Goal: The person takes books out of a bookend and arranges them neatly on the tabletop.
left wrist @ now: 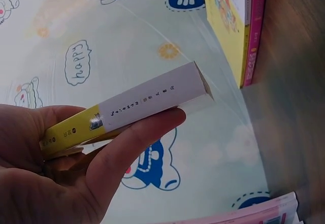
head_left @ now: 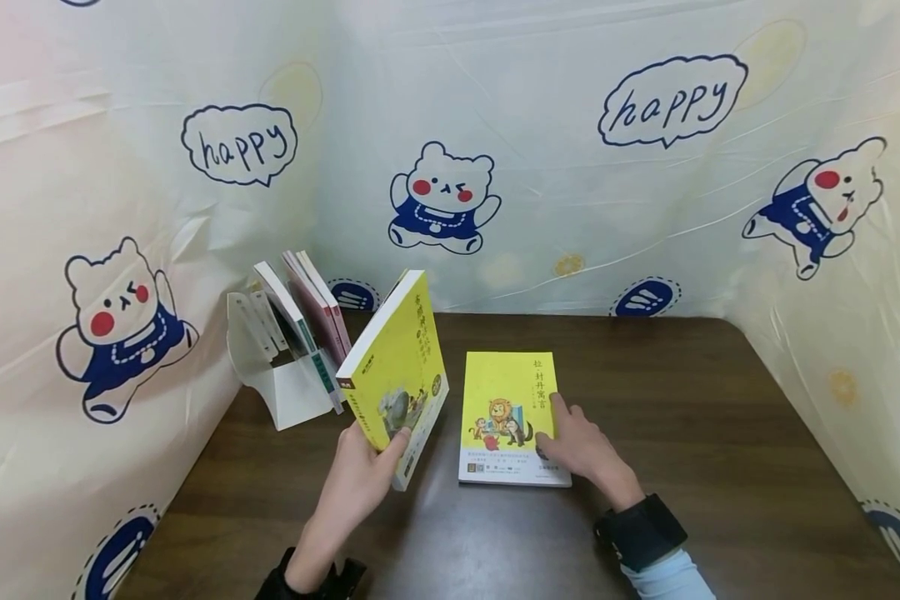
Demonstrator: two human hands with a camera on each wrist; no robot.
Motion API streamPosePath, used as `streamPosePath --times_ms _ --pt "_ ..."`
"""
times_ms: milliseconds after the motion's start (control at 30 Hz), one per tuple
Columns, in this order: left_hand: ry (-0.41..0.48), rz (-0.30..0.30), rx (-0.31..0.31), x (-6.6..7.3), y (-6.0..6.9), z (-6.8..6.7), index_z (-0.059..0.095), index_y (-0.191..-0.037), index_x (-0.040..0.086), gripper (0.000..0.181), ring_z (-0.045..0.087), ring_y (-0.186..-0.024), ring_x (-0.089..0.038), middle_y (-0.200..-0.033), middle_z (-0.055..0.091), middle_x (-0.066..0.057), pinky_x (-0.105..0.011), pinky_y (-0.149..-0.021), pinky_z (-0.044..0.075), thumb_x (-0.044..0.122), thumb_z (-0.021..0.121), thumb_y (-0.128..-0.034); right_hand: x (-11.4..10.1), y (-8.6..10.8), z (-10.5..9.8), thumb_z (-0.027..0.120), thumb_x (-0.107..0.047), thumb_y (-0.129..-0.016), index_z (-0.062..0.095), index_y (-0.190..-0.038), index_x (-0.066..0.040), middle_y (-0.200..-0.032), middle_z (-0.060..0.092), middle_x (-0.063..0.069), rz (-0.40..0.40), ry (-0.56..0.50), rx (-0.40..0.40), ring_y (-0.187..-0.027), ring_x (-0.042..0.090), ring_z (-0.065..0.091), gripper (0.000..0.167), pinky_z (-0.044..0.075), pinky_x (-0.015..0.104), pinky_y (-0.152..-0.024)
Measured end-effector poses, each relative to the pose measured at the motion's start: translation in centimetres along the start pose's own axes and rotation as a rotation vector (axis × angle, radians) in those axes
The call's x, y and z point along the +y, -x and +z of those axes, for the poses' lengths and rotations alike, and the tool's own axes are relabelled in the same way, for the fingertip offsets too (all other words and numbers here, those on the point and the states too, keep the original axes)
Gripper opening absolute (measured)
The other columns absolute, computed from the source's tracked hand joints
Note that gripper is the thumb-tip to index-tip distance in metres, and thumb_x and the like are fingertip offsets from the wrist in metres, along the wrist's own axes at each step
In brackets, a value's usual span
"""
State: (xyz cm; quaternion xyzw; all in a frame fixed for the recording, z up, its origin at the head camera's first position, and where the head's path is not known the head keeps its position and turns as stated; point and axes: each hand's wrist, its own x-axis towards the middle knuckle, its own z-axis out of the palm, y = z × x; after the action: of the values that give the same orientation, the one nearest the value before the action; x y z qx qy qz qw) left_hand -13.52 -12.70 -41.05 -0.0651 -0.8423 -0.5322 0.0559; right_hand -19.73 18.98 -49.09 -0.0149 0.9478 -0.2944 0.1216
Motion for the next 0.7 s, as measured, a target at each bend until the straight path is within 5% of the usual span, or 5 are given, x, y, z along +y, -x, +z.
streamPosePath --times_ms 700 --pt "0.018 -0.004 -0.066 0.7 0.1 1.2 0.048 -0.154 0.006 0.054 0.064 -0.122 -0.045 -0.143 0.061 -0.024 -0.060 -0.087 0.058 0.002 0.063 -0.1021 0.0 -0.2 0.1 0.066 -0.032 -0.100 0.027 -0.164 0.001 -0.139 0.049 0.029 -0.012 0.025 0.003 -0.100 0.036 0.057 0.081 0.050 0.046 -0.077"
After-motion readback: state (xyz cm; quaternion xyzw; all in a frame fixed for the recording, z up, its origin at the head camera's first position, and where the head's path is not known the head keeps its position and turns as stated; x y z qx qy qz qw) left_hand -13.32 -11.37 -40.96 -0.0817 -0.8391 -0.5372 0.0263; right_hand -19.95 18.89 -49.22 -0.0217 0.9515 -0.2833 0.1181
